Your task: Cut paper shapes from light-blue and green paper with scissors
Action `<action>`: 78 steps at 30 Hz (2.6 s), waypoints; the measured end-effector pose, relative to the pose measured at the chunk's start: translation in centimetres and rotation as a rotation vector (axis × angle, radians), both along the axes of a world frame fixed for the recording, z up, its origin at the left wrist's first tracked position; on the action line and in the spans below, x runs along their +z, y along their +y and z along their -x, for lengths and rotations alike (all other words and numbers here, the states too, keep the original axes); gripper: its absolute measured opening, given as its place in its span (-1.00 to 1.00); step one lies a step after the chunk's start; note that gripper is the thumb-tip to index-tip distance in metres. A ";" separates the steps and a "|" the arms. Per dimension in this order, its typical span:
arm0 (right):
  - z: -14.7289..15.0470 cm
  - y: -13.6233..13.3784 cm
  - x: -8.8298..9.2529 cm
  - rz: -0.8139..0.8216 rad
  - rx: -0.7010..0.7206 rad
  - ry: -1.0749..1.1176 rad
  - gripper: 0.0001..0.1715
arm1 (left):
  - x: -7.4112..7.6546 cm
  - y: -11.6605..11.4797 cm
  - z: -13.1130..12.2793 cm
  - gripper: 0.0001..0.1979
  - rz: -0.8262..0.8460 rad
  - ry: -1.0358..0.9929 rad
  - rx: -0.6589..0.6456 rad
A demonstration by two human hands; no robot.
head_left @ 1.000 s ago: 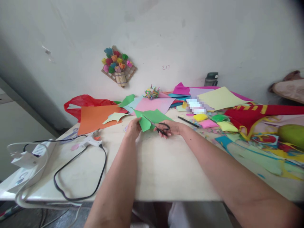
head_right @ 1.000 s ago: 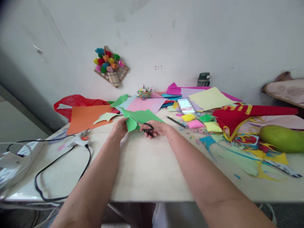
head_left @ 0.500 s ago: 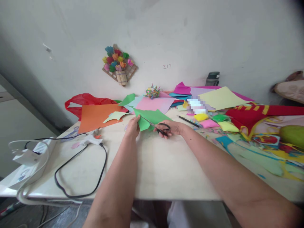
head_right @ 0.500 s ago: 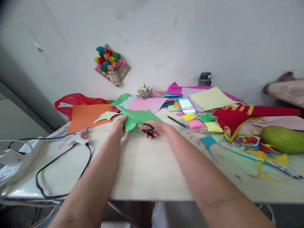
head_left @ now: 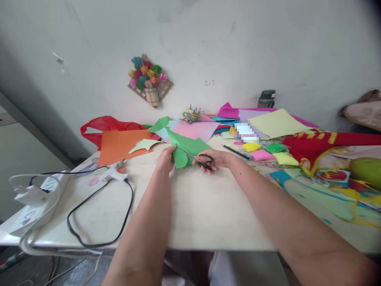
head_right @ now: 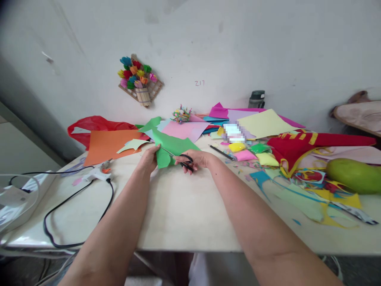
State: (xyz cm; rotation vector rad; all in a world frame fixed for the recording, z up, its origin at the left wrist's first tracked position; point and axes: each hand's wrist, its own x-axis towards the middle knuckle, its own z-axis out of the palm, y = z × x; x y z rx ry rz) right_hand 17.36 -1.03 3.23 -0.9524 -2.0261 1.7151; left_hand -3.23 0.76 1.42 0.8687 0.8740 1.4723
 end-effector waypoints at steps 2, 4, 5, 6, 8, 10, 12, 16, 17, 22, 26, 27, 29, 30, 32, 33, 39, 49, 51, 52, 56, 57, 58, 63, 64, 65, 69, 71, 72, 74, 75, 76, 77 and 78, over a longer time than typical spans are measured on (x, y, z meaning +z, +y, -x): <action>0.2 -0.1 0.1 -0.010 -0.005 -0.015 -0.45 | -0.1 0.1 0.1 -0.90 -0.002 0.004 -0.018; 0.3 -0.2 0.3 -0.014 -0.016 -0.020 -0.47 | -0.4 0.3 0.1 -0.90 0.006 0.004 -0.035; 0.4 -0.3 0.3 -0.016 -0.023 -0.022 -0.47 | -0.5 0.4 0.2 -0.90 0.012 0.004 -0.047; 0.5 -0.4 0.3 -0.018 -0.030 -0.021 -0.47 | -0.6 0.5 0.2 -0.90 0.017 0.003 -0.058; 0.7 -0.4 0.3 -0.024 -0.042 -0.015 -0.47 | -0.7 0.6 0.2 -0.89 0.024 -0.004 -0.075; 0.8 -0.4 0.1 -0.026 -0.052 -0.007 -0.46 | -0.6 0.5 0.2 -0.89 0.027 -0.014 -0.076; 0.9 -0.3 0.0 -0.021 -0.054 0.002 -0.45 | -0.5 0.4 0.2 -0.89 0.031 -0.024 -0.064; 0.8 -0.2 -0.2 -0.018 -0.055 0.018 -0.46 | -0.2 0.2 0.0 -0.90 0.045 -0.040 -0.059; 0.8 -0.1 -0.3 -0.019 -0.059 0.023 -0.47 | -0.1 0.1 0.0 -0.89 0.053 -0.046 -0.057; 0.9 0.0 -0.5 -0.010 -0.067 0.054 -0.51 | 0.0 0.1 -0.1 -0.82 0.099 -0.074 -0.044; 0.9 0.0 -0.6 -0.001 -0.063 0.071 -0.54 | 0.1 0.2 0.0 -0.86 0.106 -0.107 -0.012; 0.9 0.0 -0.6 0.001 -0.063 0.072 -0.54 | 0.2 0.3 -0.1 -0.89 0.107 -0.120 0.007; 0.9 0.0 -0.6 0.005 -0.060 0.072 -0.54 | 0.3 0.3 -0.1 -0.93 0.099 -0.143 0.034; 0.9 0.0 -0.5 0.007 -0.058 0.072 -0.54 | 0.3 0.3 -0.1 -0.94 0.092 -0.149 0.038; 0.9 0.0 -0.5 0.012 -0.057 0.069 -0.54 | 0.3 0.3 -0.1 -0.94 0.077 -0.152 0.030; 0.9 0.0 -0.6 0.013 -0.057 0.067 -0.54 | 0.2 0.3 -0.1 -0.94 0.070 -0.151 0.028; 1.0 0.2 -0.8 0.024 -0.060 0.064 -0.55 | 0.0 0.5 0.0 -0.85 0.065 -0.140 0.014; 1.0 0.3 -1.0 0.032 -0.066 0.060 -0.58 | -0.2 0.6 0.1 -0.88 0.058 -0.146 -0.009; 1.0 0.3 -1.0 0.035 -0.073 0.058 -0.60 | -0.2 0.6 0.1 -0.87 0.055 -0.148 -0.012; 0.9 0.3 -1.0 0.033 -0.073 0.059 -0.61 | -0.3 0.6 0.1 -0.88 0.056 -0.146 -0.009; 0.9 0.2 -0.8 0.034 -0.060 0.058 -0.61 | -0.3 0.7 0.2 -0.88 0.049 -0.144 -0.007; 0.9 0.1 -0.7 0.037 -0.061 0.052 -0.61 | -0.3 0.7 0.2 -0.88 0.044 -0.145 -0.008; 0.9 0.0 -0.6 0.037 -0.063 0.045 -0.62 | -0.3 0.7 0.2 -0.88 0.041 -0.145 -0.007; 1.0 -0.2 -0.4 0.024 -0.067 0.014 -0.65 | -0.2 0.5 0.1 -0.83 0.055 -0.139 0.000; 1.0 -0.2 -0.3 0.026 -0.066 0.012 -0.65 | -0.1 0.5 0.1 -0.82 0.058 -0.140 -0.001; 1.0 -0.2 -0.3 0.028 -0.066 0.009 -0.66 | -0.1 0.5 0.0 -0.83 0.061 -0.141 -0.001; 0.9 -0.2 -0.3 0.027 -0.066 0.000 -0.68 | -0.1 0.5 0.0 -0.84 0.057 -0.140 0.005; 0.9 -0.2 -0.3 0.029 -0.061 -0.005 -0.69 | -0.1 0.5 0.1 -0.83 0.061 -0.137 -0.012; 0.9 -0.2 -0.3 0.032 -0.058 -0.005 -0.70 | -0.1 0.5 0.1 -0.82 0.064 -0.137 -0.028; 0.9 -0.2 -0.2 0.033 -0.055 -0.006 -0.70 | -0.2 0.5 0.2 -0.82 0.072 -0.136 -0.063; 0.9 -0.2 -0.2 0.029 -0.055 -0.008 -0.70 | -0.2 0.6 0.3 -0.82 0.074 -0.134 -0.073; 0.9 -0.2 -0.2 0.025 -0.056 -0.011 -0.70 | -0.2 0.6 0.3 -0.83 0.080 -0.131 -0.075; 0.9 -0.2 -0.2 0.024 -0.058 -0.015 -0.70 | -0.2 0.6 0.3 -0.83 0.085 -0.126 -0.072; 0.9 -0.2 -0.2 0.026 -0.059 -0.021 -0.70 | -0.2 0.6 0.3 -0.83 0.090 -0.121 -0.066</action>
